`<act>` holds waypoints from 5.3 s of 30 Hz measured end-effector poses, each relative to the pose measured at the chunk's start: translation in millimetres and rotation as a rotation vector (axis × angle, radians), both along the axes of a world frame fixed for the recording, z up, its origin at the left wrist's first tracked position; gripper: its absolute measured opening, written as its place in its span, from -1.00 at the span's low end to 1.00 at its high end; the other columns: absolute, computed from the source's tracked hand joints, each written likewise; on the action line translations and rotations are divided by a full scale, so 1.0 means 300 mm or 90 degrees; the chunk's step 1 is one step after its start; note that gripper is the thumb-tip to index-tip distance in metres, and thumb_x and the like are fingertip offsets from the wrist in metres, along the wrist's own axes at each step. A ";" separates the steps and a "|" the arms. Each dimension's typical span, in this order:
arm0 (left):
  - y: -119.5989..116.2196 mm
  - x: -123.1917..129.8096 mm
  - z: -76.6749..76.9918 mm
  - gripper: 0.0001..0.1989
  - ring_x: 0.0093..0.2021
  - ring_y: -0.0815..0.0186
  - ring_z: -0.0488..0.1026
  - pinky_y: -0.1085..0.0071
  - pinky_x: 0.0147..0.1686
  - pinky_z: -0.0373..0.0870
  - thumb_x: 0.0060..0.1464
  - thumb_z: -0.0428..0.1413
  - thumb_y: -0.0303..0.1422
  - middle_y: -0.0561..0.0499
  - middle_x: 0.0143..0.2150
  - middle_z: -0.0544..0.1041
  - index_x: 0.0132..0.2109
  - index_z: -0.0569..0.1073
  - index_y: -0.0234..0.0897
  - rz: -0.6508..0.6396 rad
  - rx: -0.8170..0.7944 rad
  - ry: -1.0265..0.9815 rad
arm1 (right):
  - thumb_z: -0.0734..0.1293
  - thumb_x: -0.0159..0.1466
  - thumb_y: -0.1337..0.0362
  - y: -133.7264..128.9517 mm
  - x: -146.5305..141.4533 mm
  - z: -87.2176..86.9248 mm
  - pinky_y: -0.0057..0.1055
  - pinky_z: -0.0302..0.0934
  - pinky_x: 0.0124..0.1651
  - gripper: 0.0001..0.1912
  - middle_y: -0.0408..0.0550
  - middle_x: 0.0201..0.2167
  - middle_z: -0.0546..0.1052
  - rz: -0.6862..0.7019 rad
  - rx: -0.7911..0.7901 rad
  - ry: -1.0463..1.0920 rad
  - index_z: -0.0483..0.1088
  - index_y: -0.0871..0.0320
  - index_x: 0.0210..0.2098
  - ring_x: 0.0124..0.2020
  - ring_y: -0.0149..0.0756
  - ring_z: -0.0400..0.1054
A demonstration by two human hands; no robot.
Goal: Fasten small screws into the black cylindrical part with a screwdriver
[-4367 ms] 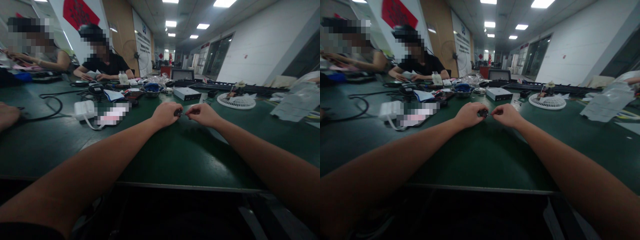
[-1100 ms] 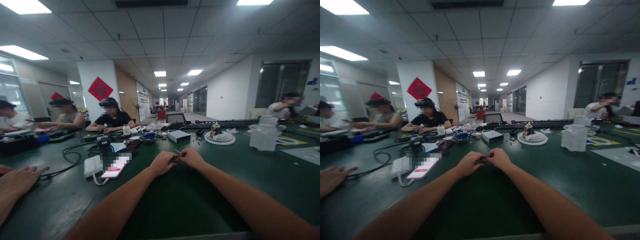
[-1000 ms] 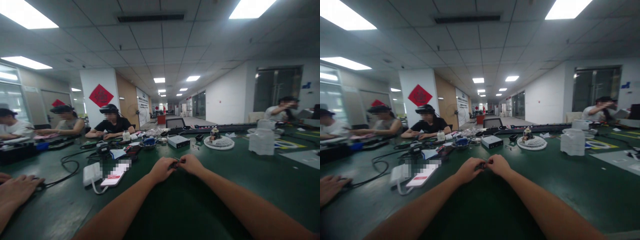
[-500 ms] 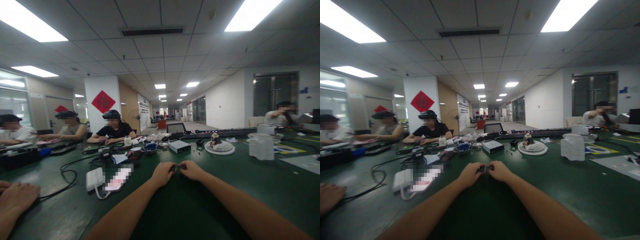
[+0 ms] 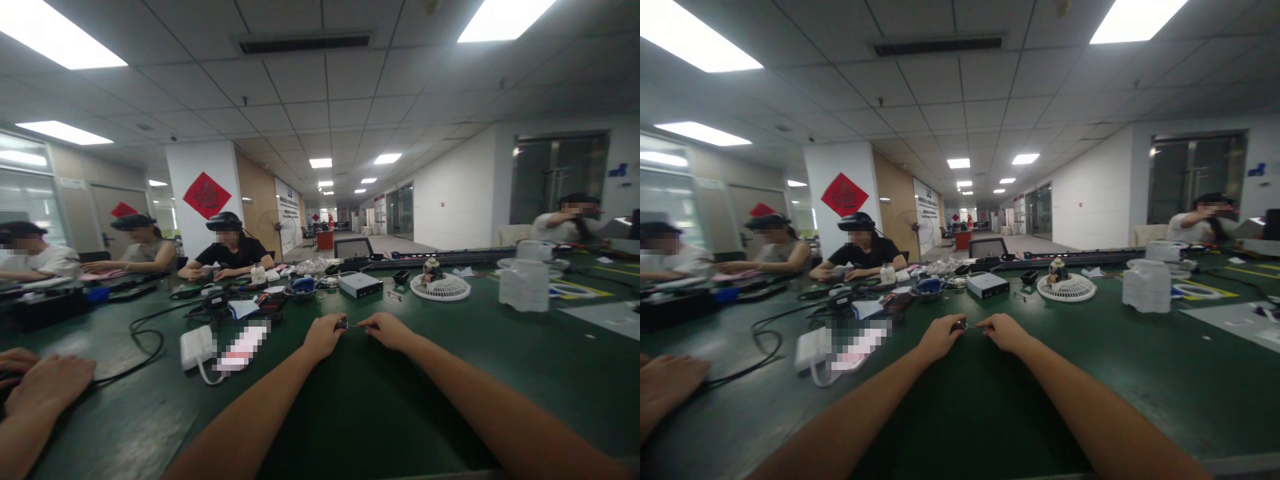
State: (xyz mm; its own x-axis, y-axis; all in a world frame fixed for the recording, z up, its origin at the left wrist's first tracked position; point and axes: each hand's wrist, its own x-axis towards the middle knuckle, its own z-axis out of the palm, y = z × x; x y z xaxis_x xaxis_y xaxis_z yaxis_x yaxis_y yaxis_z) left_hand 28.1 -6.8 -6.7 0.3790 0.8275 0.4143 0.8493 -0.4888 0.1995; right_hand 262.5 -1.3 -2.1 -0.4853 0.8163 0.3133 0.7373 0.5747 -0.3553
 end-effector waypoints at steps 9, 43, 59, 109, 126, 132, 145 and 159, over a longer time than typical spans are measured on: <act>-0.018 0.005 0.017 -0.59 0.11 0.16 0.48 0.25 0.13 0.29 0.21 0.13 -0.27 0.01 0.10 0.58 0.20 0.44 -0.05 -0.016 -0.018 0.010 | 0.33 0.16 0.51 0.029 0.001 -0.021 -0.41 0.31 -0.04 -0.52 0.00 -0.16 0.64 -0.035 0.022 0.037 0.54 0.16 0.05 -0.16 -0.23 0.51; -0.014 0.020 0.013 -0.69 0.07 0.14 0.49 0.27 0.09 0.29 0.23 0.12 -0.24 -0.05 0.03 0.59 0.09 0.48 -0.15 0.063 0.009 0.008 | 0.30 0.32 0.06 -0.001 -0.009 0.001 -0.27 0.26 -0.10 -0.66 0.18 -0.24 0.62 -0.185 0.019 -0.008 0.55 0.21 -0.23 -0.14 -0.04 0.50; -0.011 0.013 0.004 -0.57 0.06 0.08 0.49 0.21 0.09 0.32 0.21 0.10 -0.15 -0.12 0.06 0.59 0.18 0.46 -0.15 0.072 -0.019 0.054 | 0.37 0.11 0.50 0.028 -0.044 -0.028 -0.44 0.27 -0.17 -0.84 -0.06 -0.29 0.65 -0.069 0.007 0.134 0.37 0.13 -0.41 -0.23 -0.26 0.53; -0.057 0.039 0.022 -0.72 -0.10 0.13 0.51 0.27 -0.05 0.35 0.15 0.21 -0.22 -0.05 -0.13 0.61 -0.02 0.49 -0.18 -0.128 0.079 0.047 | 0.50 0.03 0.36 -0.026 -0.053 0.022 -0.46 0.09 -0.37 -0.77 -0.19 -0.50 0.52 -0.048 0.066 0.219 0.34 0.14 -0.51 -0.44 -0.35 0.35; -0.060 0.026 0.030 -0.67 -0.05 0.13 0.50 0.26 0.00 0.35 0.20 0.17 -0.20 -0.05 -0.05 0.60 0.07 0.47 -0.17 -0.179 0.042 0.052 | 0.52 0.07 0.22 -0.040 -0.038 0.028 -0.45 0.07 -0.40 -0.75 -0.20 -0.47 0.53 -0.056 0.072 0.154 0.37 0.12 -0.40 -0.45 -0.35 0.36; -0.052 0.024 0.029 -0.64 0.06 0.17 0.49 0.27 0.11 0.29 0.24 0.13 -0.26 -0.02 0.07 0.57 0.16 0.42 -0.12 -0.255 0.012 0.058 | 0.54 0.09 0.21 -0.054 -0.027 0.051 -0.43 0.00 -0.38 -0.77 -0.15 -0.45 0.54 -0.061 0.173 0.020 0.43 0.09 -0.38 -0.41 -0.30 0.37; -0.062 0.020 0.045 -0.69 0.06 0.20 0.48 0.34 0.09 0.31 0.35 -0.04 -0.26 -0.04 0.07 0.56 0.14 0.41 -0.17 -0.338 -0.053 0.042 | 0.44 0.24 0.28 -0.065 -0.011 0.067 -0.43 0.02 -0.30 -0.92 -0.08 -0.30 0.57 0.073 0.272 -0.132 0.45 0.11 -0.31 -0.30 -0.28 0.41; -0.091 0.046 0.045 -0.67 -0.06 0.08 0.50 0.23 -0.05 0.38 0.22 0.13 -0.22 -0.11 -0.05 0.56 0.08 0.38 -0.23 -0.148 0.034 0.063 | 0.46 0.14 0.02 -0.018 -0.043 -0.005 -0.50 -0.03 -0.64 -0.65 -0.19 -0.65 0.44 -0.093 -0.247 0.262 0.33 0.13 -0.49 -0.67 -0.44 0.21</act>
